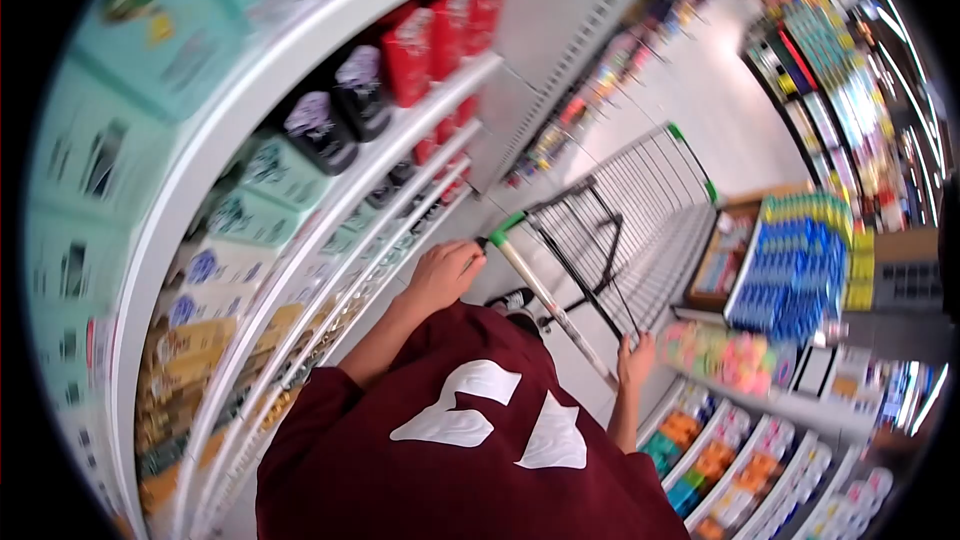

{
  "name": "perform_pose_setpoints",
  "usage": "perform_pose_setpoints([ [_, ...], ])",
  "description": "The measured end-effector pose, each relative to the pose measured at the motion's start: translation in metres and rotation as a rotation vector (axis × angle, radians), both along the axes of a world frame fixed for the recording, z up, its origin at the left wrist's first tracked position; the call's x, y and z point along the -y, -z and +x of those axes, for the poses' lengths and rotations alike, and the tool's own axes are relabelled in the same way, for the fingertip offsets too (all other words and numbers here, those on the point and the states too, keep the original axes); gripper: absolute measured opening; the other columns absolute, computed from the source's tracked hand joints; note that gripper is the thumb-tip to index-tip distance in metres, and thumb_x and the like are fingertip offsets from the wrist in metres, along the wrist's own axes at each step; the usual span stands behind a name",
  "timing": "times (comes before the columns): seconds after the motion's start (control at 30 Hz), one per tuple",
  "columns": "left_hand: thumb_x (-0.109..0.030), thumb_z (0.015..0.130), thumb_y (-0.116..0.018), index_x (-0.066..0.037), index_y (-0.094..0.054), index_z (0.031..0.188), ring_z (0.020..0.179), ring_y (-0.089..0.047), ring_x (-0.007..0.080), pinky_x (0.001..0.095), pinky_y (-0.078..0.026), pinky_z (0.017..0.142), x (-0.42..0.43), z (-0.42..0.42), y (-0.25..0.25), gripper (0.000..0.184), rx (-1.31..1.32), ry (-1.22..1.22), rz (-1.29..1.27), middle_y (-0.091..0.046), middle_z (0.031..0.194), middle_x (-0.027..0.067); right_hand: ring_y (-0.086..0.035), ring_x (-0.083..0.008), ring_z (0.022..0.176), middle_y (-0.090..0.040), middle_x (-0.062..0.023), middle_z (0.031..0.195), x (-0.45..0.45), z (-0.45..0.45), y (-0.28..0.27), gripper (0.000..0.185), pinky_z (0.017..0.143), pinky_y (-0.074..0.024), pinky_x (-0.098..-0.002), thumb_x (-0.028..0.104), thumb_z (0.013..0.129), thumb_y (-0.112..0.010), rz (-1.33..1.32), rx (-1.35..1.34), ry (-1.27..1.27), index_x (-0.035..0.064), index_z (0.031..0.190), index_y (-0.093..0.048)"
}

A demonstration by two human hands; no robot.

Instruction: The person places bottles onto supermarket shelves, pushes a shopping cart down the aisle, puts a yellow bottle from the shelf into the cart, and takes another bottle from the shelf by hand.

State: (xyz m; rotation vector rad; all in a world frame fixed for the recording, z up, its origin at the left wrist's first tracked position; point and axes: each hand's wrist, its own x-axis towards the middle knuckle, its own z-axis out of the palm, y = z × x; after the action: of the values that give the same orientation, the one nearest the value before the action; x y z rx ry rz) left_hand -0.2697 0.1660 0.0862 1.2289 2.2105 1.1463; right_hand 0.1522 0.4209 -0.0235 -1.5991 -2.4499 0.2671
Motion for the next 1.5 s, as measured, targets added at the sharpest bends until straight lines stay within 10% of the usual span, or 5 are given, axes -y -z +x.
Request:
perform_pose_setpoints([
  [0.27,-0.041,0.093,-0.058,-0.008,-0.053,0.136,0.135,-0.041,0.0275,0.0512,-0.025,0.114,-0.16,0.035,0.1,0.054,-0.31,0.503,-0.314,-0.054,0.137,0.0114,-0.053,-0.0289,0.128,-0.06,-0.0134,0.134,0.038,0.006,-0.012,0.059,0.112,-0.0306,-0.0482,0.045,0.091,-0.063,-0.327,-0.025,0.141,0.0073,0.135,-0.056],
  [0.5,-0.046,0.094,-0.056,-0.008,-0.055,0.135,0.134,-0.041,0.0265,0.0581,-0.016,0.117,-0.157,0.047,0.098,0.056,-0.414,0.485,-0.43,-0.056,0.134,0.0129,-0.048,-0.0346,0.128,-0.055,-0.0157,0.134,0.072,0.007,-0.022,0.064,0.106,-0.0387,-0.0473,0.036,0.087,-0.062,-0.21,0.056,0.118,0.0097,0.143,-0.044],
  [1.5,-0.024,0.086,-0.062,-0.016,-0.062,0.124,0.122,-0.053,0.021,0.0421,-0.043,0.096,-0.142,0.256,0.101,0.038,-0.197,0.018,-0.452,-0.06,0.128,0.0023,-0.046,-0.0361,0.127,-0.052,-0.0176,0.133,-0.046,0.189,-0.023,0.061,0.101,-0.0467,-0.0447,0.022,0.082,-0.063,-0.295,-0.086,-0.311,0.0058,0.138,-0.046],
])
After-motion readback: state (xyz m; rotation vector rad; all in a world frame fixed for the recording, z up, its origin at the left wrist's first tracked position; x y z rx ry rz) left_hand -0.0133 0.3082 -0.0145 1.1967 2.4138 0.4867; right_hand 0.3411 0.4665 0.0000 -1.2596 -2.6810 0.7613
